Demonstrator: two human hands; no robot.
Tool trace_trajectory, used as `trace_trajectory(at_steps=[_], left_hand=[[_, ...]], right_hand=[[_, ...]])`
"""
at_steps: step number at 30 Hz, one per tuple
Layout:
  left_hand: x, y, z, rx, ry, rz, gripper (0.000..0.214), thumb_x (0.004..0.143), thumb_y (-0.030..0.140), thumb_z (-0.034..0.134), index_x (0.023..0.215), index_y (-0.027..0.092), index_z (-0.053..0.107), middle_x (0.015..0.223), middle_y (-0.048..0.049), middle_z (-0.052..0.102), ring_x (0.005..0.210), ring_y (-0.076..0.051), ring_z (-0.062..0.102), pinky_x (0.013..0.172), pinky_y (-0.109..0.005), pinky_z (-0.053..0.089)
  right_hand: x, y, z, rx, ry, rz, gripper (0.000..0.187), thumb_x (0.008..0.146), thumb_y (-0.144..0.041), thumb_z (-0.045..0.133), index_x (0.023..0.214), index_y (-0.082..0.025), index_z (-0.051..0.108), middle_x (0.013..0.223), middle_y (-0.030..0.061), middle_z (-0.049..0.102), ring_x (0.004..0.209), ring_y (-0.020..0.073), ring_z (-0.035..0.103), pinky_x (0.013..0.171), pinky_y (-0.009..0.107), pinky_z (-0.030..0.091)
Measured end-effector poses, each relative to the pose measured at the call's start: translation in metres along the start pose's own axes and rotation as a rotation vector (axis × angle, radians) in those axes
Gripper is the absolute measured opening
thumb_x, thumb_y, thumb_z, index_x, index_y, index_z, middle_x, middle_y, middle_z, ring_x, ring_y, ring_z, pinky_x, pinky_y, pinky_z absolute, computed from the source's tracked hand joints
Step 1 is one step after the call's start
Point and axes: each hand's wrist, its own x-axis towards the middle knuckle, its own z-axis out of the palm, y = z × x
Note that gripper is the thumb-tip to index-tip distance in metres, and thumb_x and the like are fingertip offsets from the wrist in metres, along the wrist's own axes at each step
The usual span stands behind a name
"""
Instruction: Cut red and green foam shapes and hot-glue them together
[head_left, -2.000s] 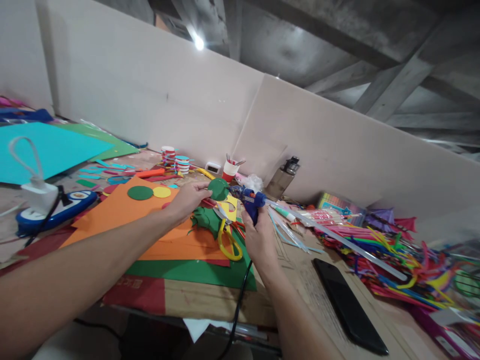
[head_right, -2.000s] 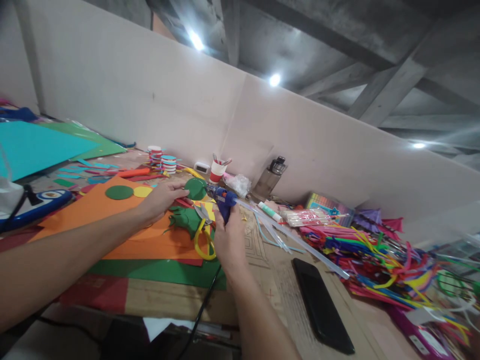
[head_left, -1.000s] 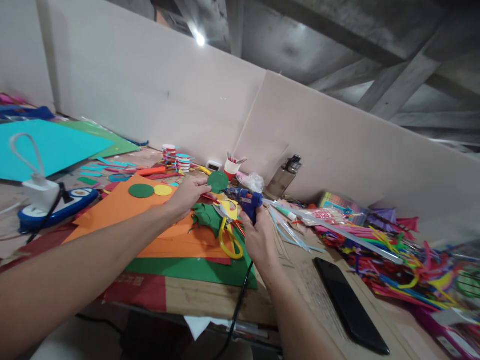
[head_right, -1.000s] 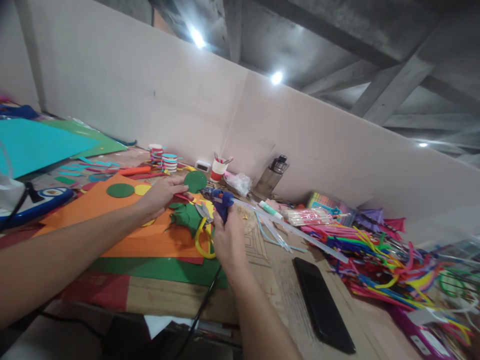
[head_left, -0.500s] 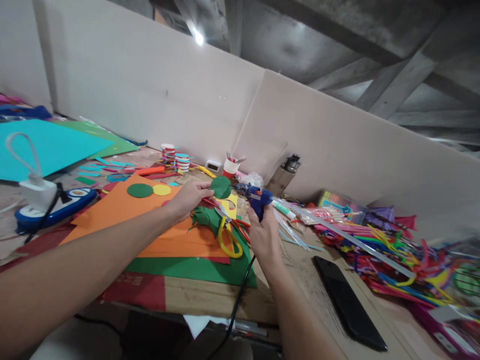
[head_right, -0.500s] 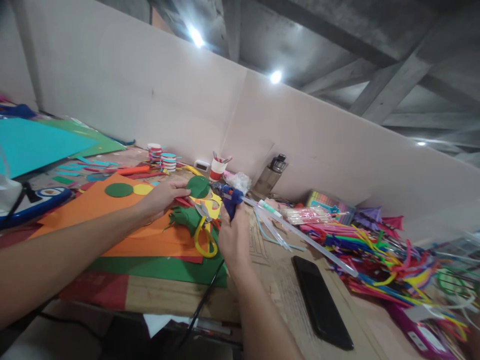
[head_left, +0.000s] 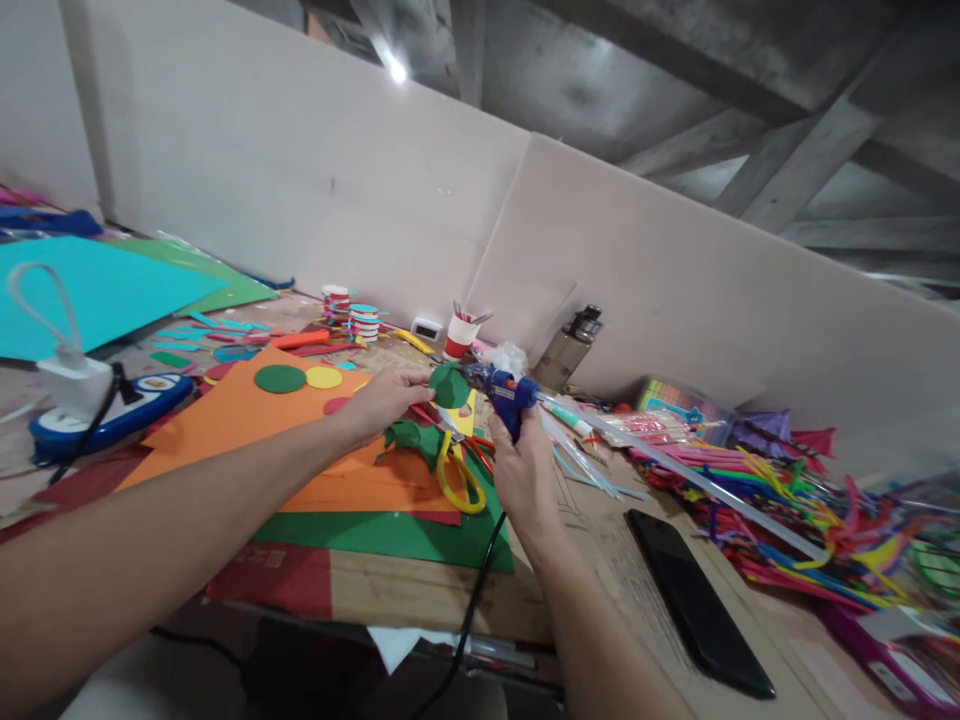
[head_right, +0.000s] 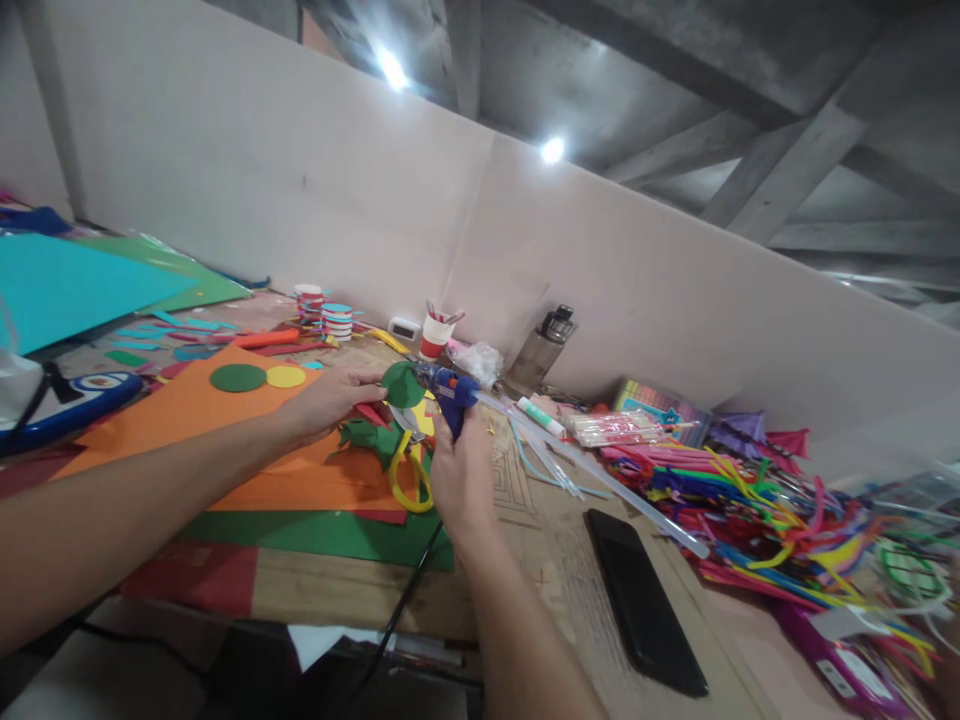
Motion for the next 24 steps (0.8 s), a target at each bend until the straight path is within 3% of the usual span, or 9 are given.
trace_trajectory(at_steps=[14,24], left_hand=[[0.0033,0.0023,-0.0032,-0.014,0.037,0.050,0.021,0.071,0.014,0.060,0.087,0.015,0.073,0.072,-0.0043,0.071,0.061,-0.015,0.067,0.054,-0.021,0.049],[0.0027,0.0008,-0.0010,-0.039,0.032,0.013,0.024,0.071,0.014,0.061,0.092,0.015,0.073,0.068,-0.0031,0.070,0.059,-0.015,0.066,0.056,-0.023,0.051]], right_hand=[[-0.0038,0.0003,0.0052,-0.056,-0.118,-0.026,0.034,0.088,-0.032,0.051,0.117,-0.019,0.060,0.109,0.0105,0.068,0.096,0.0268,0.062,0.084,0.040,0.047],[-0.0009,-0.0003,-0.0007,-0.037,0.005,0.043,0.035,0.088,-0.036,0.053,0.117,-0.018,0.060,0.106,0.0108,0.069,0.095,0.0268,0.062,0.084,0.039,0.045]])
